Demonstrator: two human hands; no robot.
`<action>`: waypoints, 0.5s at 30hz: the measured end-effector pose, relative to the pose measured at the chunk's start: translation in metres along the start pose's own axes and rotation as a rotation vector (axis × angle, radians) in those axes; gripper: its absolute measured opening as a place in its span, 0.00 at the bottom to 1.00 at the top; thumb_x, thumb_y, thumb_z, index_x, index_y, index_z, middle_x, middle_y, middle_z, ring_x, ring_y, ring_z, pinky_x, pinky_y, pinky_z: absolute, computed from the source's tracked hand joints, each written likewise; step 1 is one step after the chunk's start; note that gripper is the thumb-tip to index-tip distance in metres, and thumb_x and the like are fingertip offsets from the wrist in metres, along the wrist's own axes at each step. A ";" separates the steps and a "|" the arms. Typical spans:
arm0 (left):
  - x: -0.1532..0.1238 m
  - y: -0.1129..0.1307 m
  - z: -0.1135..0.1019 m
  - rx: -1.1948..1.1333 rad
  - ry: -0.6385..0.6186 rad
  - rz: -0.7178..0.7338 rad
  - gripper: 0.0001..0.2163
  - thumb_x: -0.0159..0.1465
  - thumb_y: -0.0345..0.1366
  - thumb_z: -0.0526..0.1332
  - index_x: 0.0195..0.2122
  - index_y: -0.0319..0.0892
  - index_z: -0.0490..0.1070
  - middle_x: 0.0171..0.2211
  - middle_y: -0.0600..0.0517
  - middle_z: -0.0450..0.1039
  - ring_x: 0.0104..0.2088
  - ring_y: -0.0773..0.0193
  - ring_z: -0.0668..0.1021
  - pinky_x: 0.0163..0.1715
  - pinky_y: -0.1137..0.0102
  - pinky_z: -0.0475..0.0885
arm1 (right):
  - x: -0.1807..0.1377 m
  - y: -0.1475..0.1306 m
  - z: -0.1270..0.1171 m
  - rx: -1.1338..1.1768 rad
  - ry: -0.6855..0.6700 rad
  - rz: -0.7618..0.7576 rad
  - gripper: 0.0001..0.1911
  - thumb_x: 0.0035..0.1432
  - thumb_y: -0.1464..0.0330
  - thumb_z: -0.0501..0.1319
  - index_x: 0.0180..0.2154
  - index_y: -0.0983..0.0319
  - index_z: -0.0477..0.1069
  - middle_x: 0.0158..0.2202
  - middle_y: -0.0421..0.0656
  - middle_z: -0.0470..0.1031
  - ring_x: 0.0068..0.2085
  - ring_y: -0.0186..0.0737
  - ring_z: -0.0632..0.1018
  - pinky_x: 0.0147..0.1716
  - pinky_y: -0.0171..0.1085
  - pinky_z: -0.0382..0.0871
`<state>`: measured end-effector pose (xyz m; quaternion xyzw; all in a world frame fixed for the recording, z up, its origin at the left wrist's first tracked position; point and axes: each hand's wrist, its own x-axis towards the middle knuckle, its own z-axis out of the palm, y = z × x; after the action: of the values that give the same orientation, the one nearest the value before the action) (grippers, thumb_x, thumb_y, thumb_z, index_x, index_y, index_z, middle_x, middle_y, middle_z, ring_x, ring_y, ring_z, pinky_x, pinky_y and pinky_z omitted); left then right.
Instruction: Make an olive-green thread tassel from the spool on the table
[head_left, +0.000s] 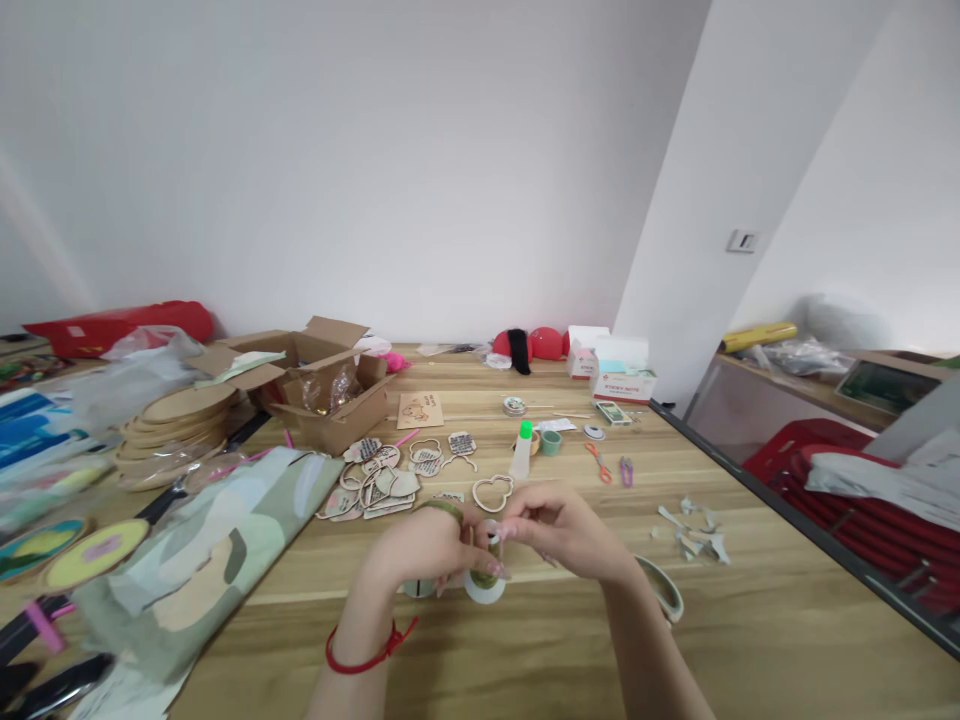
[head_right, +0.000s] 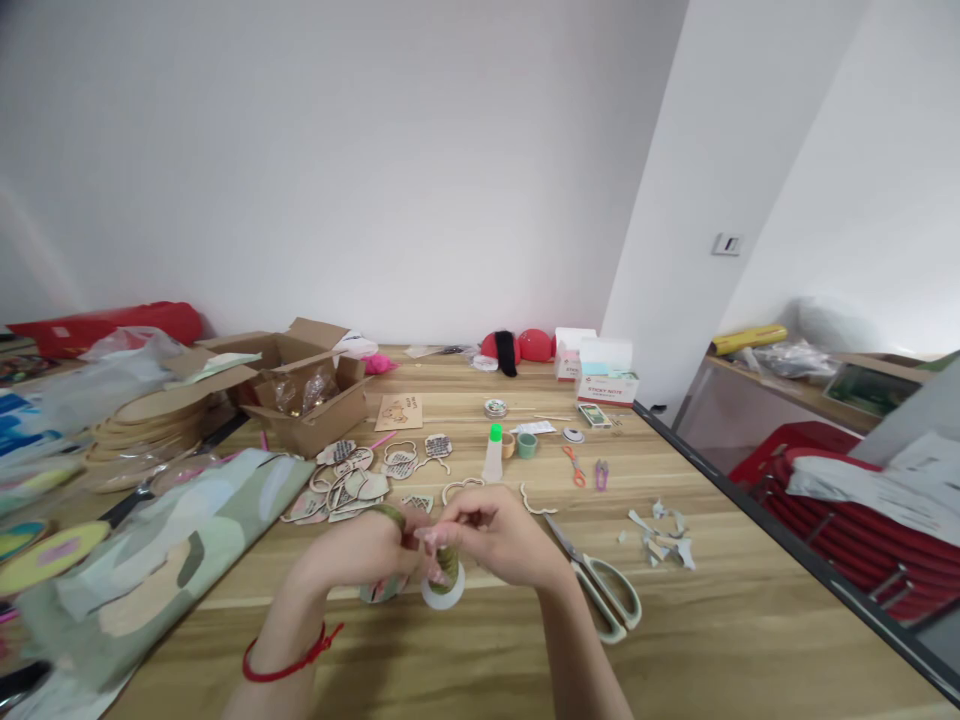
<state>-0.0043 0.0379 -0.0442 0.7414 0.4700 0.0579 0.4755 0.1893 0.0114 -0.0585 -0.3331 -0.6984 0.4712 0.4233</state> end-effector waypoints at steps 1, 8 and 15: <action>0.000 0.000 -0.001 -0.009 -0.012 -0.003 0.12 0.49 0.43 0.66 0.30 0.42 0.72 0.20 0.58 0.66 0.17 0.69 0.67 0.17 0.74 0.60 | -0.001 -0.001 0.001 -0.004 -0.028 0.014 0.15 0.55 0.57 0.67 0.27 0.62 0.76 0.21 0.37 0.68 0.19 0.28 0.60 0.17 0.30 0.53; -0.016 -0.013 -0.022 -0.104 -0.074 0.213 0.33 0.39 0.37 0.75 0.49 0.48 0.70 0.36 0.55 0.73 0.38 0.62 0.76 0.34 0.71 0.71 | -0.001 -0.002 0.002 -0.010 -0.024 0.071 0.17 0.55 0.56 0.66 0.27 0.64 0.74 0.20 0.36 0.65 0.18 0.26 0.62 0.14 0.27 0.53; -0.006 -0.023 -0.028 -0.612 0.371 0.582 0.16 0.60 0.41 0.64 0.49 0.45 0.72 0.41 0.46 0.74 0.49 0.56 0.74 0.48 0.61 0.70 | -0.001 0.000 0.004 0.013 -0.059 0.123 0.16 0.54 0.57 0.67 0.27 0.64 0.74 0.17 0.35 0.64 0.16 0.26 0.62 0.13 0.27 0.52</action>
<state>-0.0374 0.0543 -0.0446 0.6453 0.2806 0.4569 0.5441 0.1860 0.0087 -0.0591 -0.3586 -0.6856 0.5106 0.3752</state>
